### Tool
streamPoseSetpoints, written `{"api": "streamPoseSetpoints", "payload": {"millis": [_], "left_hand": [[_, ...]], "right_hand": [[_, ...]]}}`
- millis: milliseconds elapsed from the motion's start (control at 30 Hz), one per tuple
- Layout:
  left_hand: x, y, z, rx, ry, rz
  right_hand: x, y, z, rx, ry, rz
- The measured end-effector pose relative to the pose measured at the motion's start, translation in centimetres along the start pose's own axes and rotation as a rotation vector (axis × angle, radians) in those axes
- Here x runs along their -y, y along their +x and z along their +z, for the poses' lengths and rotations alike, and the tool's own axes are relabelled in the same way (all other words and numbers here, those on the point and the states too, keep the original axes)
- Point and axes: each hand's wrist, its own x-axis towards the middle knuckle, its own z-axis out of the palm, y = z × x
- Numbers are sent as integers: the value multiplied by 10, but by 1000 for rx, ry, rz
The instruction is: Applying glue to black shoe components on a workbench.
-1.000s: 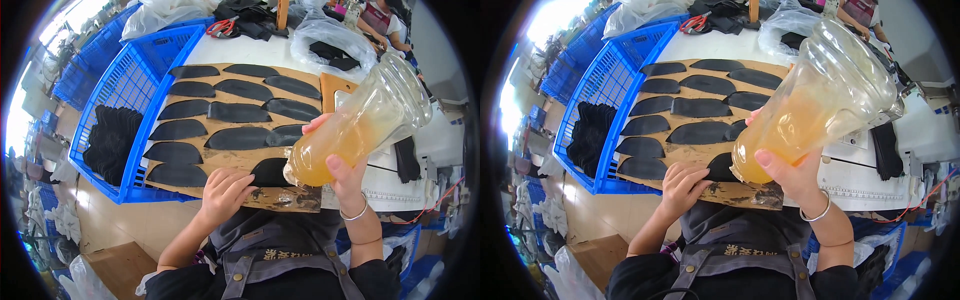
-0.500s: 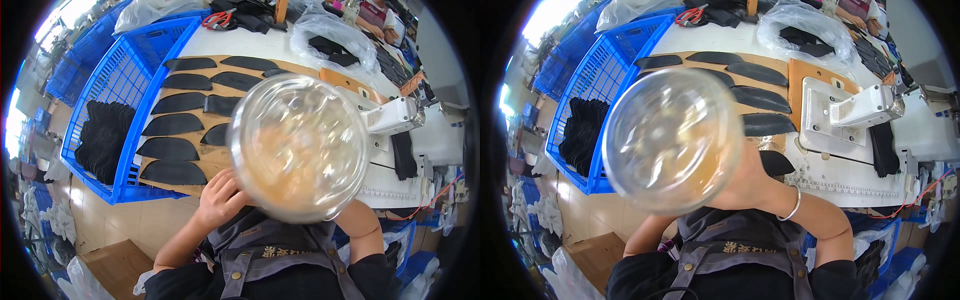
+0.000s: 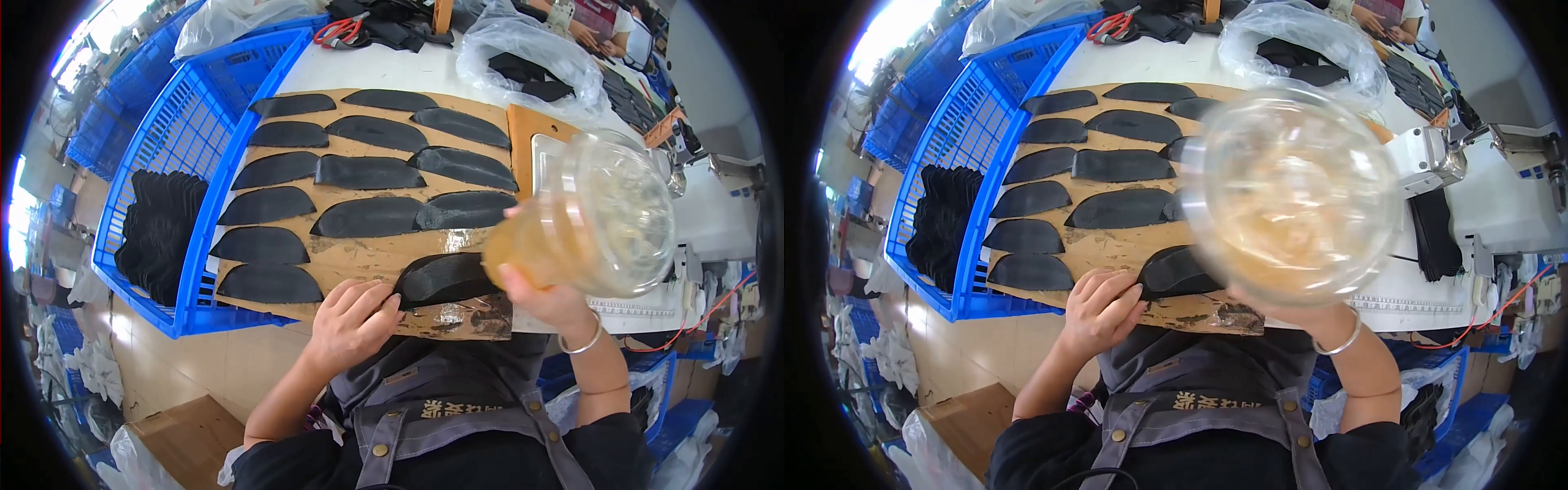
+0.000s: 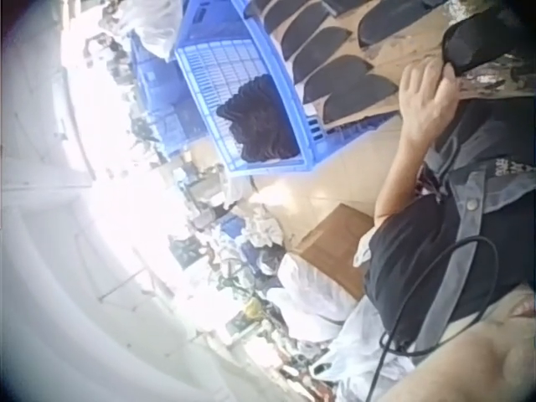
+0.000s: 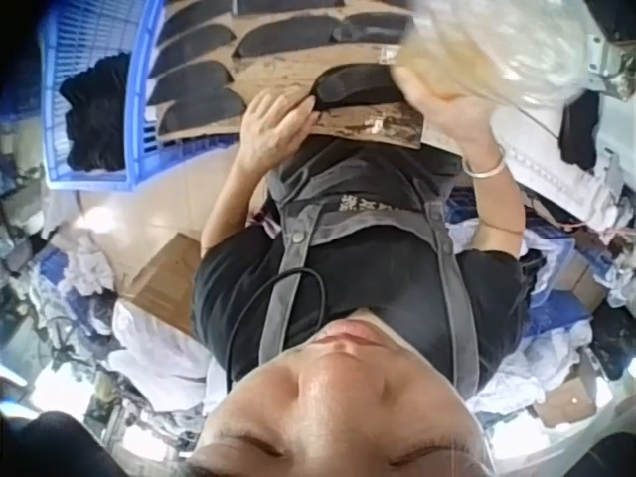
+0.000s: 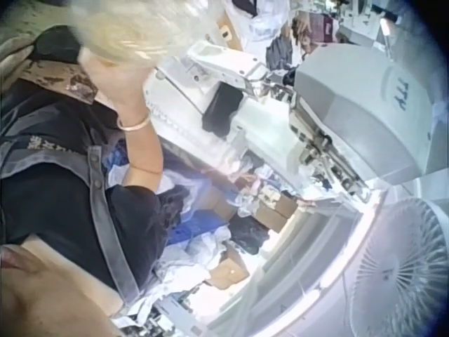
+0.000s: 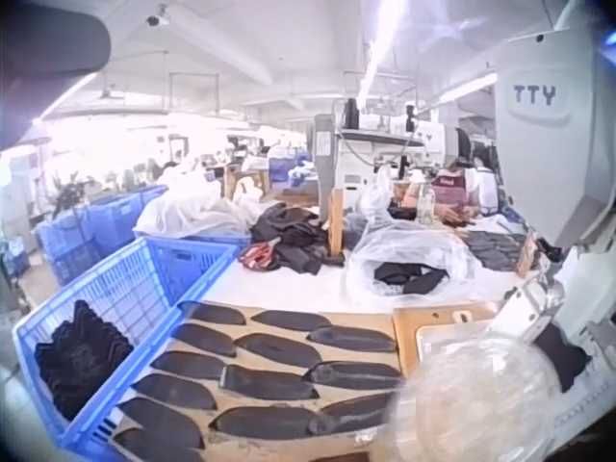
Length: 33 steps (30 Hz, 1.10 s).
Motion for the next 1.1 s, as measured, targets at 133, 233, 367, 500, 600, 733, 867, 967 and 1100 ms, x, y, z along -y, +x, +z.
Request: {"api": "streamPoseSetpoints", "payload": {"millis": [133, 233, 367, 500, 600, 733, 867, 967, 1100], "left_hand": [[1, -1, -1, -15, -8, -31], [3, -3, 3, -57, -30, -14], [2, -2, 5, -84, -41, -4], [12, -46, 21, 21, -271, -388], [19, -42, 18, 140, -155, -272], [3, -8, -1, 148, -33, -117], [-4, 6, -10, 67, -122, -195], [-6, 13, -16, 86, -186, -280], [-21, 38, -31, 100, -10, -246]], "right_hand": [[-1, -18, -33, -199, 10, 124], [12, -9, -34, -443, 321, 177], [38, 18, 3, -94, 214, -94], [44, 32, 62, -141, 505, -137], [48, 27, 44, -164, 464, -170], [9, -7, 5, -57, 107, -54], [-26, -40, -21, -393, 138, 70], [-40, -52, -41, -640, 134, 168], [-47, -64, -52, -843, 840, 223]]}}
